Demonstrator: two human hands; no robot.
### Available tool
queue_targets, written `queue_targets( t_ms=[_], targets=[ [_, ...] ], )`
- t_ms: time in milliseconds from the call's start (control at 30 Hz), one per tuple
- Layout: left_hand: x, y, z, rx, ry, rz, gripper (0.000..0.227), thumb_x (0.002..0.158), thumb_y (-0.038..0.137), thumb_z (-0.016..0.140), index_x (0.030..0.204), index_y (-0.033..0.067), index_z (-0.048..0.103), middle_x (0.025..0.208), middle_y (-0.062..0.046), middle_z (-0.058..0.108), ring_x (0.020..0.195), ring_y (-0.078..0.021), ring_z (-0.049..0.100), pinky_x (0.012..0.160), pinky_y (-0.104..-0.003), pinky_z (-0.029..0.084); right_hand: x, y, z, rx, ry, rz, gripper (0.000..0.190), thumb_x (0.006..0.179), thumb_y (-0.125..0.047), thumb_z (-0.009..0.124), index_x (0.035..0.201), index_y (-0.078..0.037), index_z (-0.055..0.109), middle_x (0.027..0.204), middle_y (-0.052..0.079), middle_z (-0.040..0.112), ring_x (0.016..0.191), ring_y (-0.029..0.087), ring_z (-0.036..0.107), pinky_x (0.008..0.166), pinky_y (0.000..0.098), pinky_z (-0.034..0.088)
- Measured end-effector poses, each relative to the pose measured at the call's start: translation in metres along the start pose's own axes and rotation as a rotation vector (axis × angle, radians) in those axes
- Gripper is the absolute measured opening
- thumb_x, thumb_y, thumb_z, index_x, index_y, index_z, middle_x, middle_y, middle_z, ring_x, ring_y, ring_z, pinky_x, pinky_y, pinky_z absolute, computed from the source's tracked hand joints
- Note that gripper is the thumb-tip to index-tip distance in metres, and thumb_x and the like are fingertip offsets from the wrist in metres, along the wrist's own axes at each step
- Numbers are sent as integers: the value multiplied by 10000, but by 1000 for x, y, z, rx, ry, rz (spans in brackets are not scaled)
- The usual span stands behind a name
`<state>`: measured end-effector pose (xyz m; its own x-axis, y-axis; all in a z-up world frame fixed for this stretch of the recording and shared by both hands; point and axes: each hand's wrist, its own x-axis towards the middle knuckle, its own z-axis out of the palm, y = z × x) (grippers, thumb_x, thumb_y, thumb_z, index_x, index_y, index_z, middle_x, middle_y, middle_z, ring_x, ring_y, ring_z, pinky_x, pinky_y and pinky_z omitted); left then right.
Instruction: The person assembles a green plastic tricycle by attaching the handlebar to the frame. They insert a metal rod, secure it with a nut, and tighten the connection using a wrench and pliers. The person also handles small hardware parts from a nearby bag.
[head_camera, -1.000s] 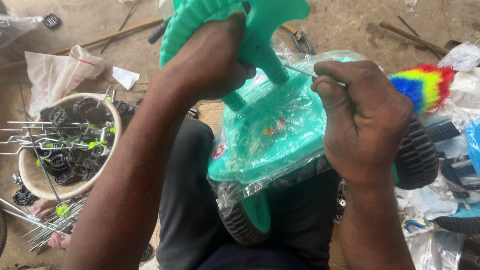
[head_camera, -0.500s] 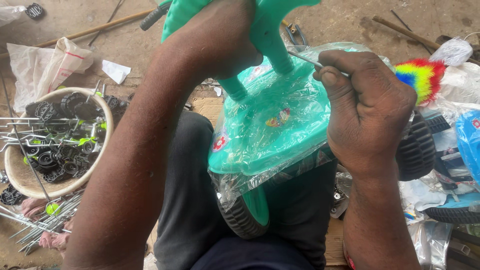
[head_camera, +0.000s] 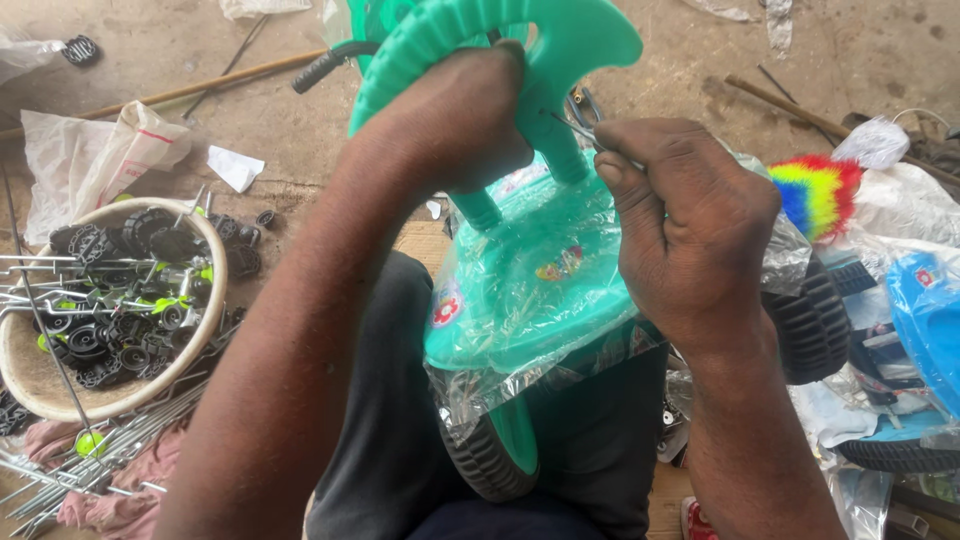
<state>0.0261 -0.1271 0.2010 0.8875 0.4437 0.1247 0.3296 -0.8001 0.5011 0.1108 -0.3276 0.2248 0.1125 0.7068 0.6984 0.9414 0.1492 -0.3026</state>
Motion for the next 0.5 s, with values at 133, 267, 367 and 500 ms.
queue_targets(
  t_ms=[133, 267, 367, 500],
  targets=[
    [0, 0, 3, -31, 16, 12, 386, 729, 60, 747, 1085, -51, 647, 973, -219, 710, 923, -341, 712, 804, -447, 561, 2, -1, 1, -34, -20, 9, 87, 1108, -27, 690, 1192, -3, 681, 1106, 144, 739, 984, 204, 759, 787, 282, 605],
    [0, 0, 4, -62, 23, -2, 386, 742, 60, 735, 1098, -55, 640, 992, -235, 704, 947, -359, 712, 822, -459, 558, -2, 2, 5, -56, -25, 28, 54, 1135, -32, 696, 1185, -11, 691, 1098, 130, 749, 975, 186, 771, 775, 259, 617],
    [-1, 0, 3, -72, 9, -31, 387, 751, 67, 730, 1108, -48, 637, 1015, -231, 702, 955, -349, 715, 833, -456, 559, -4, 4, 7, -57, -34, 18, 55, 1127, -33, 696, 1175, -7, 688, 1104, 136, 749, 984, 193, 769, 783, 262, 625],
    [-1, 0, 3, -97, 1, -43, 362, 782, 54, 693, 1129, -32, 638, 1026, -228, 707, 971, -342, 719, 851, -456, 559, -2, -3, 9, -111, -30, 5, 128, 1115, -19, 687, 1244, -14, 683, 1098, 147, 741, 960, 210, 765, 775, 283, 621]
  ],
)
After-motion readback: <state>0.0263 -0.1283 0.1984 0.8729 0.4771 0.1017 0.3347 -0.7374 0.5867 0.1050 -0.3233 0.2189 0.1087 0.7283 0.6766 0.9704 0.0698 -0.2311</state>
